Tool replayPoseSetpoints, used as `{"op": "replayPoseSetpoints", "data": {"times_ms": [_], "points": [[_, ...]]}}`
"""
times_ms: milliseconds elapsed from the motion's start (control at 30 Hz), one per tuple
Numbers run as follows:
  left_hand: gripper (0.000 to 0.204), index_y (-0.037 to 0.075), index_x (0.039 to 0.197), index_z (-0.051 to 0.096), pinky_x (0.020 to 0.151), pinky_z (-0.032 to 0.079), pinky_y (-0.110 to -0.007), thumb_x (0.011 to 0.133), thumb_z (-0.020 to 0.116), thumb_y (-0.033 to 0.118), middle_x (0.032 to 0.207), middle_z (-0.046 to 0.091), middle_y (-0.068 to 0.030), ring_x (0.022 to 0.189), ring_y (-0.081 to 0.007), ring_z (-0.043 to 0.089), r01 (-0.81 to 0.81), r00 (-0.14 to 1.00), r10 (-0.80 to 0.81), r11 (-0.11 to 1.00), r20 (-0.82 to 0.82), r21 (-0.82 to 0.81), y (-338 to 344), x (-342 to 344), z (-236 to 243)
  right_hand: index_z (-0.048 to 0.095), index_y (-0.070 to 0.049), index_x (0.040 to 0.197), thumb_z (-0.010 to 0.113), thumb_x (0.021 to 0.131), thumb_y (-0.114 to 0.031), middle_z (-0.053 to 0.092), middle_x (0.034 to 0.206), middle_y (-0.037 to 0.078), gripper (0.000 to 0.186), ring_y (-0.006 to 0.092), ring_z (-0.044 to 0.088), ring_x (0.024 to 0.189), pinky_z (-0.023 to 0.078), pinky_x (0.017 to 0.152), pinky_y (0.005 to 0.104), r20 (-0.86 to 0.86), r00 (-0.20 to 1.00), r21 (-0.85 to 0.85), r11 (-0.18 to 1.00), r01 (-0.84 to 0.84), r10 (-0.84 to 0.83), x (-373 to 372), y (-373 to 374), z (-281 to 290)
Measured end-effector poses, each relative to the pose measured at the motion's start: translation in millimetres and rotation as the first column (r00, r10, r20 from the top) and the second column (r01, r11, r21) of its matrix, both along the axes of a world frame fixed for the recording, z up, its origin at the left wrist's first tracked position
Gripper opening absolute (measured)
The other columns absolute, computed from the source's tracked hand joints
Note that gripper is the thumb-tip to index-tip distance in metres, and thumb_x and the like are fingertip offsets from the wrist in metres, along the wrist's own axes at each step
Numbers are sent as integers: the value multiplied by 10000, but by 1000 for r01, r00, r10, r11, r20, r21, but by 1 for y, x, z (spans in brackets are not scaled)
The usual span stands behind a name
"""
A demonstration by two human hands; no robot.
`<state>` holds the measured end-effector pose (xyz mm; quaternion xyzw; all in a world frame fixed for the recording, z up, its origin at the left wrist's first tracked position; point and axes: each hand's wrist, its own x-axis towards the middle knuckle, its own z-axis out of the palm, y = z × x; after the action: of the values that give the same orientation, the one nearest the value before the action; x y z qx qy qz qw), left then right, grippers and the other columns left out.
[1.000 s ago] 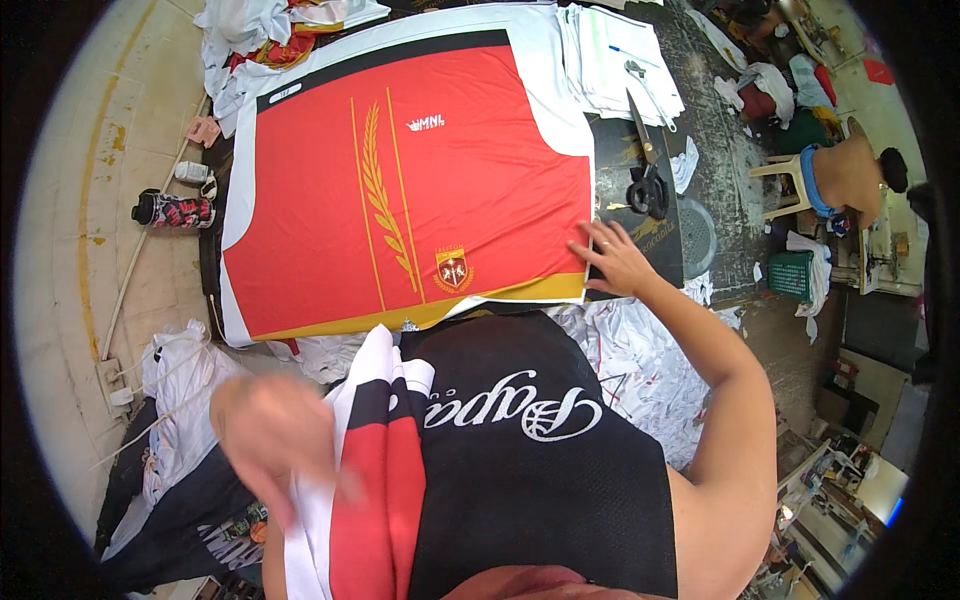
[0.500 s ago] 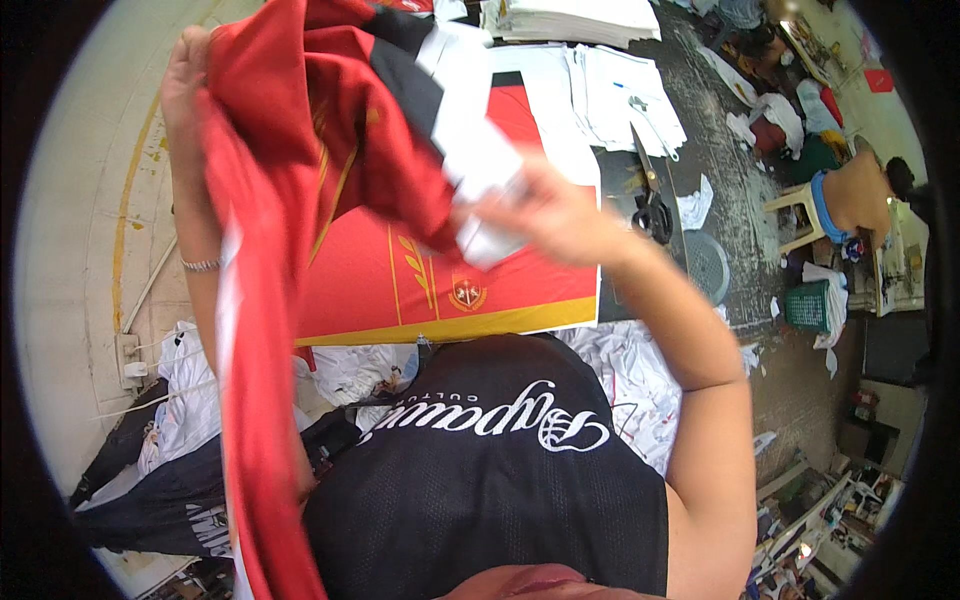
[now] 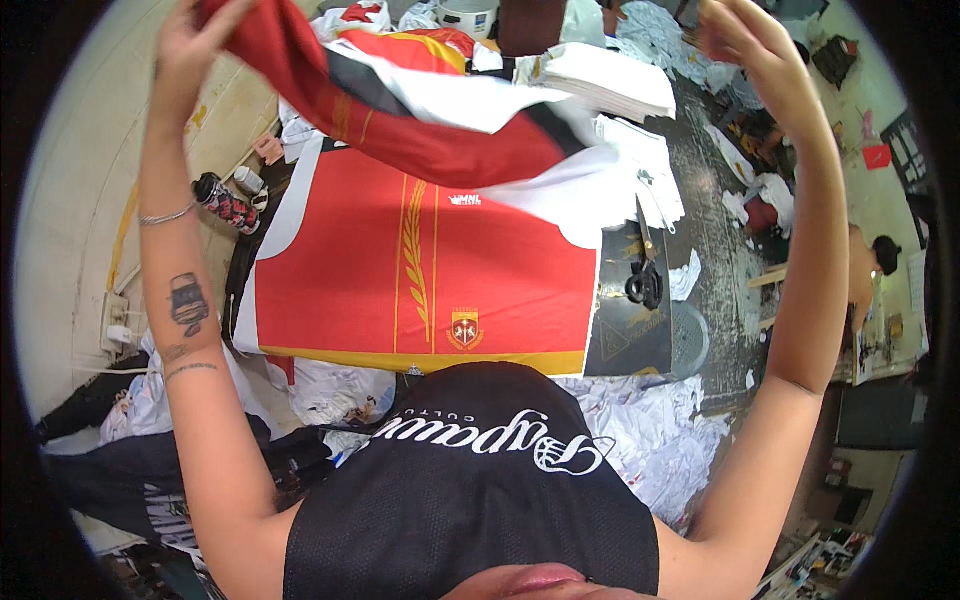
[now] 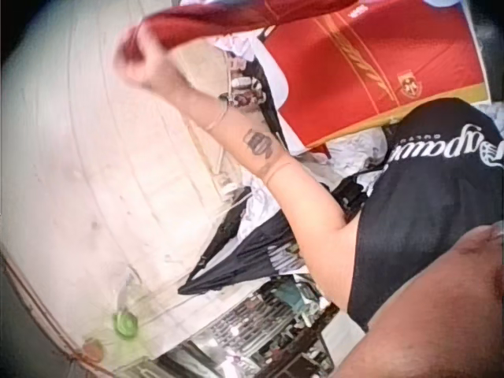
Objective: The person lays a red and white jersey on a table, uses shears to cut a white fabric piece along the jersey's outline, then folds and sets aside the cut piece. The process is repeated with another jersey.
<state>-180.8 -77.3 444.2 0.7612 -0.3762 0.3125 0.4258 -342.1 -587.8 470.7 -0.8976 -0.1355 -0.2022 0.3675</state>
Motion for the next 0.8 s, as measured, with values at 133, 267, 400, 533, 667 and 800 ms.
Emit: {"op": "replayPoseSetpoints", "data": {"times_ms": [133,267,400,533,667,800], "points": [[477,45,1353,621,1030,522,-390,896,758,71,1316,655,-168,1219,-285,627,269,961,-276,910,-23,315,-42,-11,8,503,1,1478,666,1020,-375,604,1399,228,615,296,608,1273,507,1052,397,-24,934,-98,929,-357,357,32,123,-4],[552,13,1323,637,941,576,-355,856,872,193,1260,708,-83,1088,-165,679,120,990,-136,957,43,266,-77,-44,-22,502,-21,1483,638,1024,-395,572,1431,268,607,364,586,1294,499,1058,451,-133,919,-198,899,-392,371,26,149,34],[402,-26,1000,727,827,545,-389,812,800,321,966,762,-193,872,-219,717,482,825,-61,594,-561,644,-48,-57,-133,650,45,1206,586,1085,-250,668,1067,19,325,94,598,1015,453,957,247,318,935,-245,966,-80,158,35,51,64],[429,33,1334,657,821,539,-295,983,686,277,933,731,-32,891,-118,680,267,707,2,925,-708,269,31,-26,-141,640,22,1220,621,1008,-179,675,1119,82,293,176,616,1075,458,1005,292,-88,991,-466,883,50,-103,32,-10,37],[710,4,1445,537,931,504,-359,890,824,341,1194,634,-134,1060,-227,633,114,968,-17,918,-252,379,-4,-35,-76,516,-69,1519,814,861,-213,574,1499,189,736,313,539,1404,406,1185,391,-197,936,-854,519,-18,-291,24,76,2],[699,20,1401,574,995,520,-423,804,856,250,1304,649,-210,1139,-344,664,142,932,-217,956,291,257,-89,-76,-41,398,-32,1571,881,851,-194,551,1494,127,882,196,502,1393,368,1198,424,-223,669,78,697,-713,709,38,153,-18]]}}
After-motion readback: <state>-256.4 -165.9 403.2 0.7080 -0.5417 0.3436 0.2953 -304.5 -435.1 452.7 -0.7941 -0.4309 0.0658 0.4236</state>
